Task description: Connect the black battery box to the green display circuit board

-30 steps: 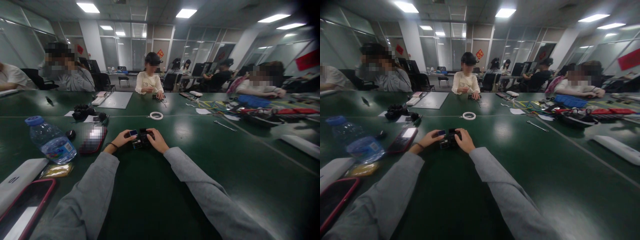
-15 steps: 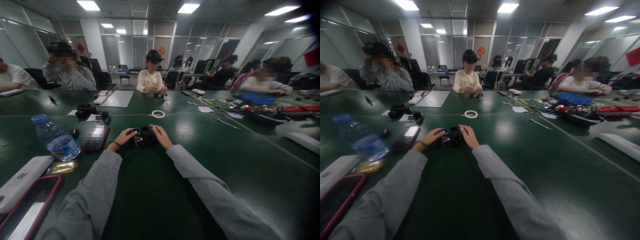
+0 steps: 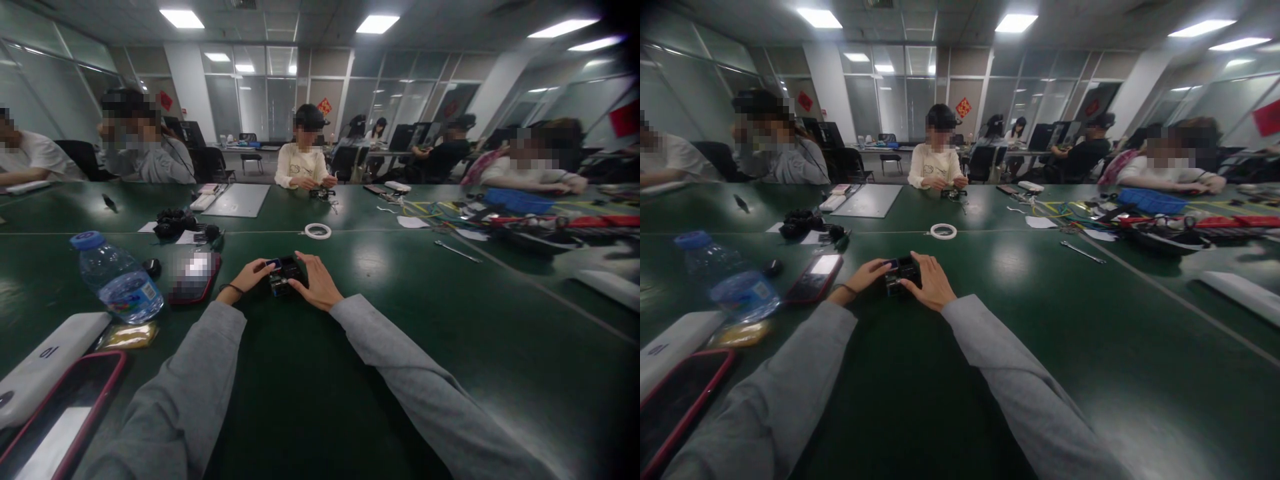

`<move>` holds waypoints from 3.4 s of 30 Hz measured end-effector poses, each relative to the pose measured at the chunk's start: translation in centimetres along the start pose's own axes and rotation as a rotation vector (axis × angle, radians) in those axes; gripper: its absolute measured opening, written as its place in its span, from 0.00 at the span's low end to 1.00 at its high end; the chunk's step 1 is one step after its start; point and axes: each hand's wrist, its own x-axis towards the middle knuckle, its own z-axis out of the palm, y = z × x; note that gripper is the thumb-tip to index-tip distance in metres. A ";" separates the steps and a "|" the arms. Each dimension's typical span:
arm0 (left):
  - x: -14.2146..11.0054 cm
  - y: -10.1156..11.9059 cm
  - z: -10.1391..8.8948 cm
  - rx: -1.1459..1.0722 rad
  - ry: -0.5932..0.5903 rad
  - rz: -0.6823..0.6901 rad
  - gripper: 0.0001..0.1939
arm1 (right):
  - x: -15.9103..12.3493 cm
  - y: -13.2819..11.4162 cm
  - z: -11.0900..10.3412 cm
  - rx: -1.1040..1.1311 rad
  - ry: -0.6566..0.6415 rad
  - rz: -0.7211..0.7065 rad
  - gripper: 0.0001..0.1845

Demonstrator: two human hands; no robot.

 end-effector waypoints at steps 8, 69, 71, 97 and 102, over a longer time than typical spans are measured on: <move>0.2 -0.1 -0.2 0.039 0.009 0.017 0.22 | 0.0 0.1 0.2 0.010 -0.067 0.017 0.32; 0.4 -0.7 0.0 -0.268 0.023 -0.022 0.25 | -0.4 0.1 0.8 -0.128 -0.232 -0.040 0.38; 0.4 -0.8 -0.1 -0.263 0.023 -0.026 0.25 | -0.4 0.1 0.8 -0.129 -0.231 -0.041 0.37; 0.1 -0.7 -0.1 -0.237 0.022 0.013 0.25 | -0.4 0.1 0.7 -0.137 -0.222 -0.041 0.36; 0.2 -0.9 -0.1 -0.217 0.031 0.024 0.25 | -0.4 0.1 0.8 -0.122 -0.224 -0.033 0.38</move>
